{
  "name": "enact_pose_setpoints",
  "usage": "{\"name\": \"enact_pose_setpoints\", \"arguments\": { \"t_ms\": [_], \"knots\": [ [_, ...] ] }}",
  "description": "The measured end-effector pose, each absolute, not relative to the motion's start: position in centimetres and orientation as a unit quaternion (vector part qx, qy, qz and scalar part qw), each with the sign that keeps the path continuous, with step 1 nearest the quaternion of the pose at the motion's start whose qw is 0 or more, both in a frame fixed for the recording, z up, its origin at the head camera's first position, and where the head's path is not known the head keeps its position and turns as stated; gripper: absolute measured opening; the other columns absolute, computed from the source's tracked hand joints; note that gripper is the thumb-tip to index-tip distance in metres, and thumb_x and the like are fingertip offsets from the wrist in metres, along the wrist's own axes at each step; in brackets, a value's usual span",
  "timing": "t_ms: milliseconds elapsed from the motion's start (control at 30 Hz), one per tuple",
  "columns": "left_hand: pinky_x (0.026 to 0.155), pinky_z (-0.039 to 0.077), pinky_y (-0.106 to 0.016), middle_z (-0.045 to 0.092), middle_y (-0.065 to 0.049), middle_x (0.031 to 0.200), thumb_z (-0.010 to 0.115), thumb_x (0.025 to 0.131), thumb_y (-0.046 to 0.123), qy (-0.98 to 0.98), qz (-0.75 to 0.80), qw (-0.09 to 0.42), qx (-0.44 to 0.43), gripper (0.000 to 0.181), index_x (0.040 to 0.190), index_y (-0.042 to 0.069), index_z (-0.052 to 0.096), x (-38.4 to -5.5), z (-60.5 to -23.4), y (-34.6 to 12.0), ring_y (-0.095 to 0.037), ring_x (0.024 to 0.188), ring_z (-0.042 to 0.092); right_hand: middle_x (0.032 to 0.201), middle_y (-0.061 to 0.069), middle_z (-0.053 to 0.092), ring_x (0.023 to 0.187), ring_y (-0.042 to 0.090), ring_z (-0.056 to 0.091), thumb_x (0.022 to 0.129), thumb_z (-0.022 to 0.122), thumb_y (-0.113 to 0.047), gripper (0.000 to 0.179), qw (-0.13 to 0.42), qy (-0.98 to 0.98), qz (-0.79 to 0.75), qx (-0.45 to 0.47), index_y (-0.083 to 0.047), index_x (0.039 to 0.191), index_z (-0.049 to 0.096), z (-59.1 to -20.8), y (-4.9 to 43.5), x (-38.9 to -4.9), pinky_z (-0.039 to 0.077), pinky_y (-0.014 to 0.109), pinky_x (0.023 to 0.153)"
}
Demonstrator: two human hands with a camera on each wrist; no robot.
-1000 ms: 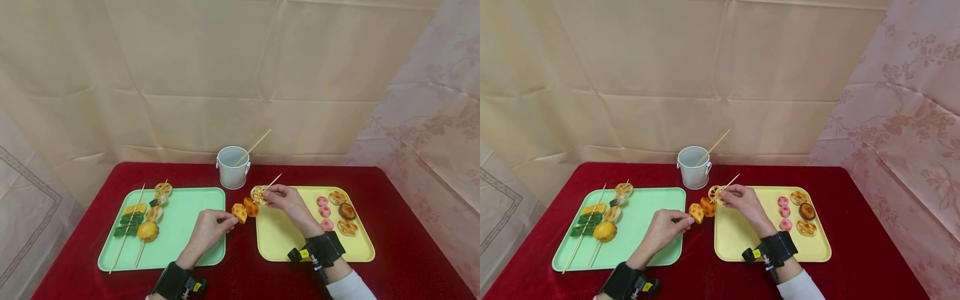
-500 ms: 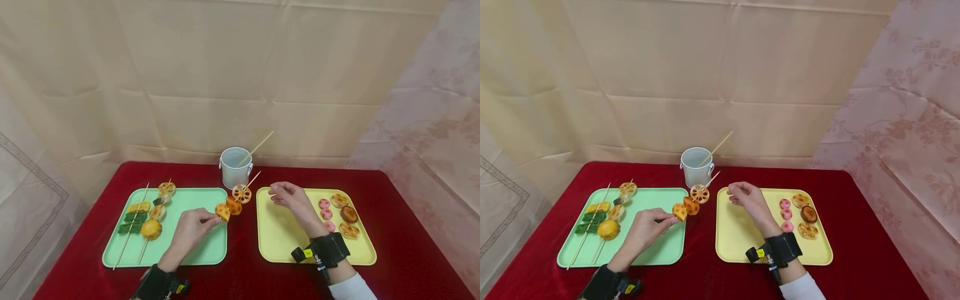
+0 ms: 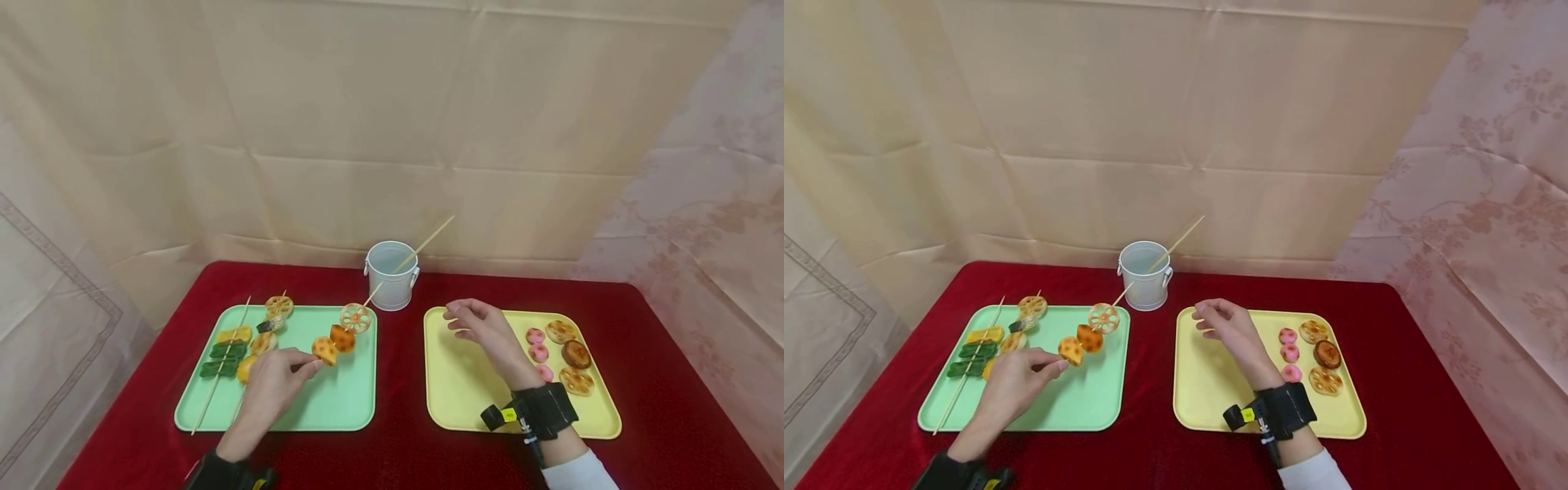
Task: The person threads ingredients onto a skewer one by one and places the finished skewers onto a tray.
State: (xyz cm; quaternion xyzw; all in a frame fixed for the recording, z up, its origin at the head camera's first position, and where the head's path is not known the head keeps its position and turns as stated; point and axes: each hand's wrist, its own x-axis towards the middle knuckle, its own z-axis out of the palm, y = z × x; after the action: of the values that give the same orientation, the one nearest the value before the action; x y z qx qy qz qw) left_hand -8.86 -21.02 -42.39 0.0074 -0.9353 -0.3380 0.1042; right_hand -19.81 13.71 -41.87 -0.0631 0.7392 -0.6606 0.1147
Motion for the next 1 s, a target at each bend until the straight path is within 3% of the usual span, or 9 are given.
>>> {"name": "enact_pose_setpoints", "arguments": {
  "t_ms": [167, 333, 500, 667, 1000],
  "knots": [
    [0.056, 0.044, -0.030, 0.078, -0.004, 0.083, 0.087, 0.083, 0.013, -0.944, -0.305, 0.121, 0.015, 0.006, 0.087, 0.010, 0.085, -8.2, -42.8, -22.4, -0.015, 0.065, 0.064, 0.123, 0.028, 0.065, 0.113, 0.044, 0.063, 0.103, 0.065, -0.033, 0.051, 0.113, 0.740, -0.660, -0.065, 0.009, 0.131, 0.059, -42.0, 13.9, -19.8, 0.057, 0.034, 0.090],
    [0.054, 0.041, -0.034, 0.075, -0.003, 0.074, 0.086, 0.084, 0.014, -0.956, -0.269, 0.115, 0.025, 0.007, 0.087, 0.008, 0.084, -8.0, -42.9, -23.4, -0.016, 0.061, 0.056, 0.119, 0.024, 0.067, 0.111, 0.043, 0.064, 0.104, 0.064, -0.032, 0.050, 0.115, 0.740, -0.658, -0.071, 0.010, 0.131, 0.058, -42.1, 13.8, -19.9, 0.057, 0.035, 0.090],
    [0.050, 0.029, -0.029, 0.059, 0.006, 0.053, 0.085, 0.085, 0.013, -0.961, -0.258, 0.091, 0.028, 0.008, 0.079, 0.009, 0.083, -8.0, -42.9, -23.8, -0.012, 0.054, 0.037, 0.120, 0.025, 0.067, 0.111, 0.043, 0.064, 0.104, 0.064, -0.032, 0.049, 0.116, 0.745, -0.653, -0.069, 0.010, 0.129, 0.059, -42.1, 13.8, -19.8, 0.056, 0.042, 0.094],
    [0.049, 0.024, -0.026, 0.037, 0.012, 0.048, 0.083, 0.086, 0.010, -0.964, -0.252, 0.078, 0.024, 0.029, 0.060, 0.013, 0.071, -8.2, -43.0, -23.8, -0.010, 0.052, 0.032, 0.120, 0.024, 0.068, 0.111, 0.043, 0.064, 0.104, 0.064, -0.031, 0.048, 0.116, 0.747, -0.651, -0.070, 0.010, 0.130, 0.059, -42.1, 13.8, -19.7, 0.056, 0.044, 0.095],
    [0.050, 0.026, -0.027, 0.031, 0.011, 0.048, 0.082, 0.086, 0.008, -0.973, -0.224, 0.044, 0.032, 0.039, 0.053, 0.013, 0.062, -8.5, -43.3, -23.8, -0.010, 0.051, 0.032, 0.120, 0.024, 0.068, 0.110, 0.042, 0.065, 0.104, 0.063, -0.029, 0.046, 0.122, 0.750, -0.645, -0.081, 0.009, 0.129, 0.059, -41.9, 13.8, -19.7, 0.055, 0.045, 0.094]
  ]
}}
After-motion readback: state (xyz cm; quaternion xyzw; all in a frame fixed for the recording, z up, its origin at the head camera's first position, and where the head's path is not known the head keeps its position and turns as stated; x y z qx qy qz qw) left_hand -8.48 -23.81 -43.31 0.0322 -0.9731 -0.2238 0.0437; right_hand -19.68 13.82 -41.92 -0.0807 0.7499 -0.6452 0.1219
